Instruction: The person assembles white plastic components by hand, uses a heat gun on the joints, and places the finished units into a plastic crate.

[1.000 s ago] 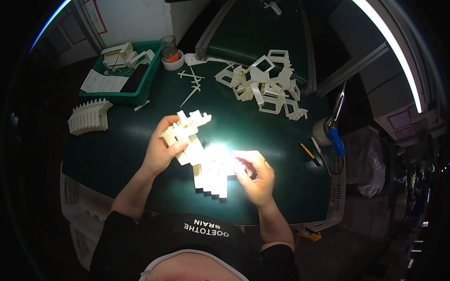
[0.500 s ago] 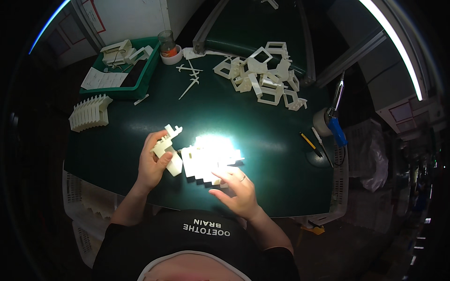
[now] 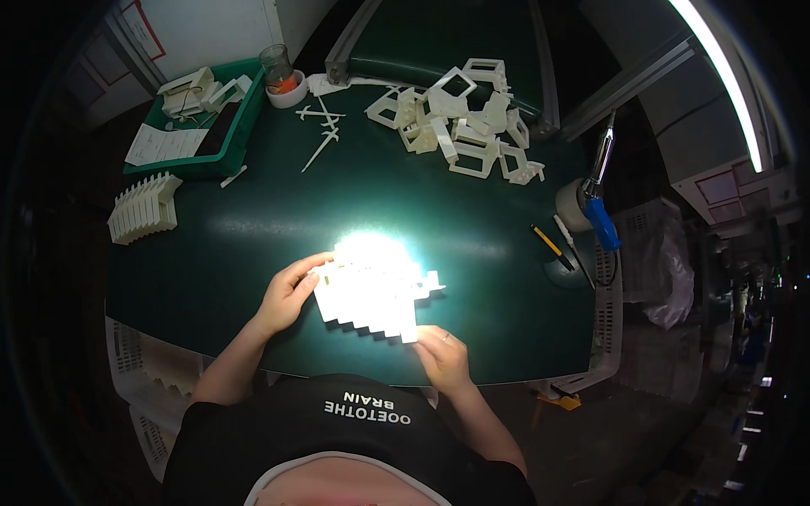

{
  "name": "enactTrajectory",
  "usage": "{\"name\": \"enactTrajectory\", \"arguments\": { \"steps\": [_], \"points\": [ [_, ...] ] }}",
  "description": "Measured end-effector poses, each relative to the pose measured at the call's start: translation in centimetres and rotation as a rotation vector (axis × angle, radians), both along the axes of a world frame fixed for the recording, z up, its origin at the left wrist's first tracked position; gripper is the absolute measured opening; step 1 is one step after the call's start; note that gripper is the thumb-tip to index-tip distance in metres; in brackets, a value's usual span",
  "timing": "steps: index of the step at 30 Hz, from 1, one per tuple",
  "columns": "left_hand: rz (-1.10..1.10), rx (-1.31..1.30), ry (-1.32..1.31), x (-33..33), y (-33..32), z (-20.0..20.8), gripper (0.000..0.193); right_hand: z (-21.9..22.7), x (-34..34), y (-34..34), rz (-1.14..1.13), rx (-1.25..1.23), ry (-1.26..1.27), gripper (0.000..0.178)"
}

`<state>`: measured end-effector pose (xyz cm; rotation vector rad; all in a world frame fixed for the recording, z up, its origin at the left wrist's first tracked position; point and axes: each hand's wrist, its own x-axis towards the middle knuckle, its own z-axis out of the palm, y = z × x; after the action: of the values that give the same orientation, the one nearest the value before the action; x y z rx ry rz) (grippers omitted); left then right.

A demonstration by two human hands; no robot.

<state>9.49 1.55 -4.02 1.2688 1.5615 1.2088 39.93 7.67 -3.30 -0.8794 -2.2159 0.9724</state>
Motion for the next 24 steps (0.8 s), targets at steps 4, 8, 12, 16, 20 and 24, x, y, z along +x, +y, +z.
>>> {"name": "enactTrajectory", "arguments": {
  "steps": [4,8,12,16,20,24],
  "points": [
    [0.019,-0.038,0.044,-0.5,-2.1,0.1,0.033,0.1,-0.9,0.1,0.189,-0.053,0.029,0.016],
    [0.048,0.103,0.034,-1.1,-2.2,0.9,0.04,0.3,0.4,3.9,0.191,-0.046,0.093,0.019],
    [0.15,0.085,-0.035,-3.4,0.7,2.5,0.034,4.1,-2.9,12.9,-0.222,0.284,0.083,0.029],
    [-0.017,0.202,0.022,-2.8,6.1,5.1,0.027,2.7,-5.7,21.7,-0.418,0.564,-0.375,0.026],
    [-0.127,0.163,-0.154,-2.4,9.0,4.9,0.029,0.3,-7.0,23.3,-0.26,0.68,-0.564,0.014],
    [-0.28,-0.011,-0.369,-3.0,10.3,3.8,0.033,6.0,-5.0,18.6,-0.142,0.3,-0.569,0.009]
  ]
}}
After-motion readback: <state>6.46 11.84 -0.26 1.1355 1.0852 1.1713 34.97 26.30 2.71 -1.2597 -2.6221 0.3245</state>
